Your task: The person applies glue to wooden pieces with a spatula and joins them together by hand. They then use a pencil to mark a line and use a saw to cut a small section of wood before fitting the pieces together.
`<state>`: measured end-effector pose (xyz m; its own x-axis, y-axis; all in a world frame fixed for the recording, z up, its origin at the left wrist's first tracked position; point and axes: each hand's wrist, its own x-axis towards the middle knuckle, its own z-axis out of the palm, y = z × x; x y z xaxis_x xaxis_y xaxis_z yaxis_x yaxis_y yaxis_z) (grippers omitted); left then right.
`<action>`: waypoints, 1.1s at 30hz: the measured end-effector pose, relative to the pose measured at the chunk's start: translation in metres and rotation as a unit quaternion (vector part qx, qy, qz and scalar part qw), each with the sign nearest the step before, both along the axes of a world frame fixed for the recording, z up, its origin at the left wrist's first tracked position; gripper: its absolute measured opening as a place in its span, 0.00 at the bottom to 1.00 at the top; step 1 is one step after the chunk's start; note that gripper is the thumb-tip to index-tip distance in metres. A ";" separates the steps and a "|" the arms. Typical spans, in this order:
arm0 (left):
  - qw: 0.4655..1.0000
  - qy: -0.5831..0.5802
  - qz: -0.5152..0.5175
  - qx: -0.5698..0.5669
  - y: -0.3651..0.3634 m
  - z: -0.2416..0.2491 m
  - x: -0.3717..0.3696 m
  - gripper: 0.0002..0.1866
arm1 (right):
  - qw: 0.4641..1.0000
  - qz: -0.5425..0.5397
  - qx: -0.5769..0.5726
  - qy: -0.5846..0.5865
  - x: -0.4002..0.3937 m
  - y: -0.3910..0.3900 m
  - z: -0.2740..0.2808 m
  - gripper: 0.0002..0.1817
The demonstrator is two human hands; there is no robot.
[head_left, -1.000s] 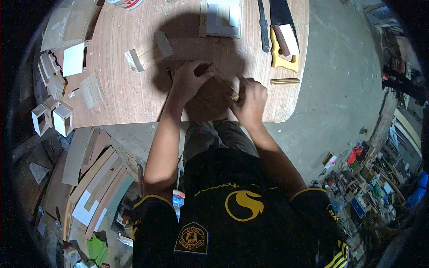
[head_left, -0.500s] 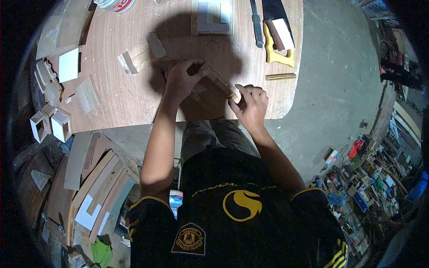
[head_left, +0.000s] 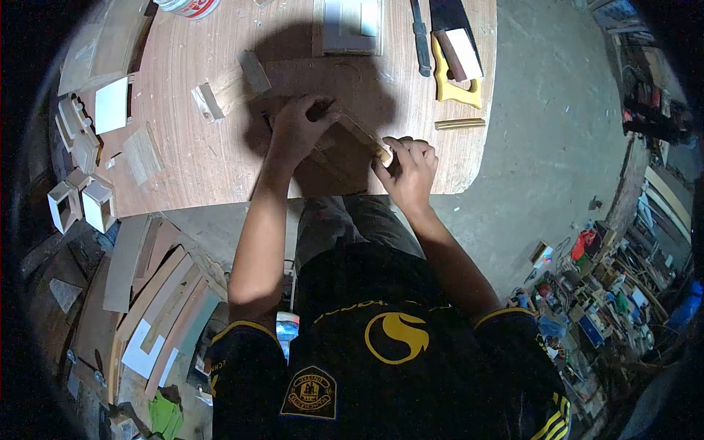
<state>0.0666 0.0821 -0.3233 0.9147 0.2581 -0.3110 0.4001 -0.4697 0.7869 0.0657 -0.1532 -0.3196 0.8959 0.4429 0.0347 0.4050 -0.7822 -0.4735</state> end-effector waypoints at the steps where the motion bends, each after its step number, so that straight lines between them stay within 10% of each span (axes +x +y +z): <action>1: 1.000 0.001 0.005 -0.003 -0.001 0.002 0.000 0.19 | 1.000 -0.002 0.003 -0.003 0.000 0.000 0.001 0.23; 33: 1.000 -0.003 -0.001 0.000 0.000 -0.003 -0.001 0.19 | 1.000 -0.016 0.016 0.006 -0.006 -0.004 -0.001 0.24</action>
